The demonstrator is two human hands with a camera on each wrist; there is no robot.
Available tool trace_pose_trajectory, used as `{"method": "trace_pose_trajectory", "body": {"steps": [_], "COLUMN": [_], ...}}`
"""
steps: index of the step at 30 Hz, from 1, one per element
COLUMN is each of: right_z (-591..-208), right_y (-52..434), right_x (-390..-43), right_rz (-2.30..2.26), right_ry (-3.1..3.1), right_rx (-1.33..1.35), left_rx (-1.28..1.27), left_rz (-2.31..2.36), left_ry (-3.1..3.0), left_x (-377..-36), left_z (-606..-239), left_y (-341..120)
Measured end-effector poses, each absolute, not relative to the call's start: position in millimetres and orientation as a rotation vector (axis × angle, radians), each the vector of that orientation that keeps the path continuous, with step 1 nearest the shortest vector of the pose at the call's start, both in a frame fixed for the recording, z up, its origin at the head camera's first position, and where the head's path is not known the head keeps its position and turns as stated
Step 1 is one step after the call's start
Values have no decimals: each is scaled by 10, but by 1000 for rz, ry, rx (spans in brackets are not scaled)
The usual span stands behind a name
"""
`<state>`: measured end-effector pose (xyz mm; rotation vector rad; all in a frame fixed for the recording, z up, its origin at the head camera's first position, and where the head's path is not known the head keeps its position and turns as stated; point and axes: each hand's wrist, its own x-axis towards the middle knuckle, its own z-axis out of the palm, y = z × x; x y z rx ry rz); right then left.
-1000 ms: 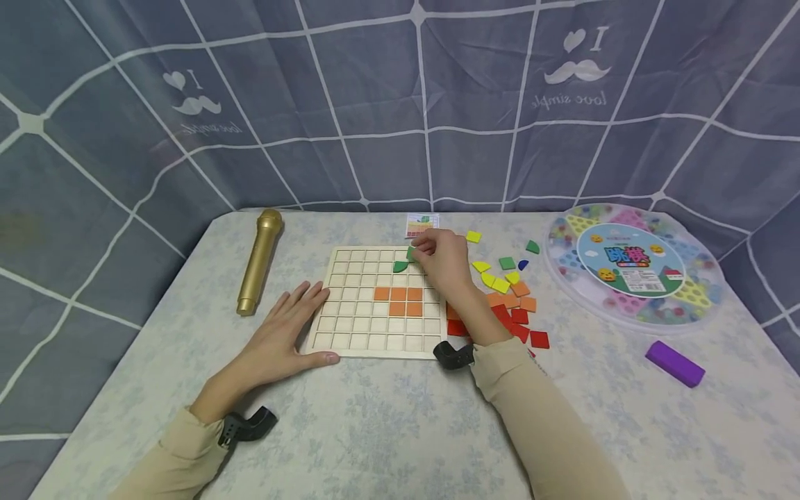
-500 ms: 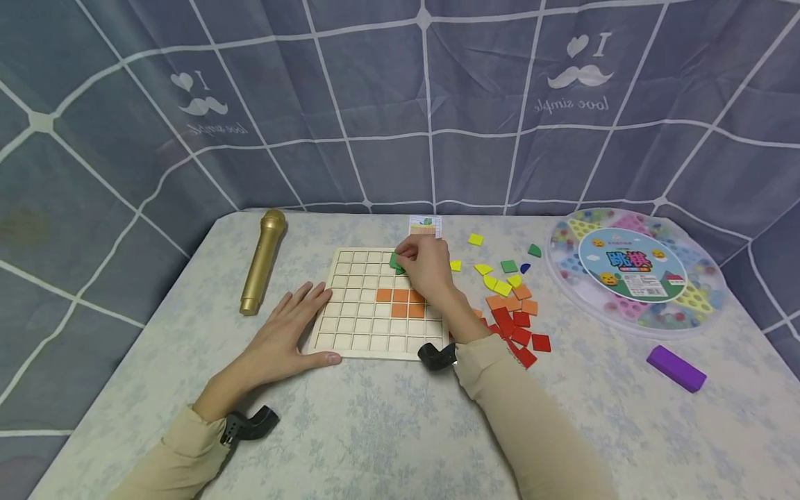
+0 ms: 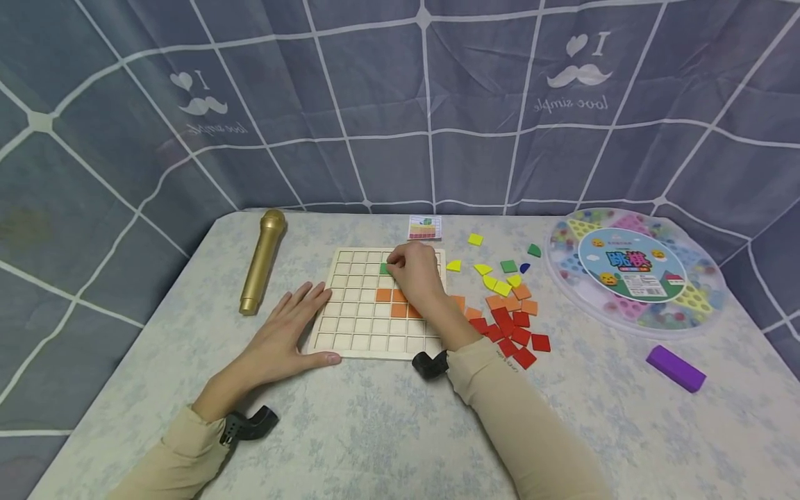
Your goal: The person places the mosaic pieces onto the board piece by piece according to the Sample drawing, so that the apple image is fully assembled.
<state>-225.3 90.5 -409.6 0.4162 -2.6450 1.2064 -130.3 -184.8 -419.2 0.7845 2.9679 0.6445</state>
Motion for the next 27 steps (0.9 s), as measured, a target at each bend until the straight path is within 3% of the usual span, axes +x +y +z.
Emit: {"method": "trace_pose_trajectory", "body": {"steps": [8,27], "right_z": [-4010,-3792], "right_y": [1062,2225], "right_x": [-2194,-1996], "right_rz": [1164,821], "right_ry": [-2648,-2879], "right_rx": [429,-24], "left_rx": [785,800], "left_rz": [646,654], "left_ry": [2973,2977], "left_x": [-1304,-1304], "left_z": [-4202,-4213], "left_y": [-1850,-1840]}}
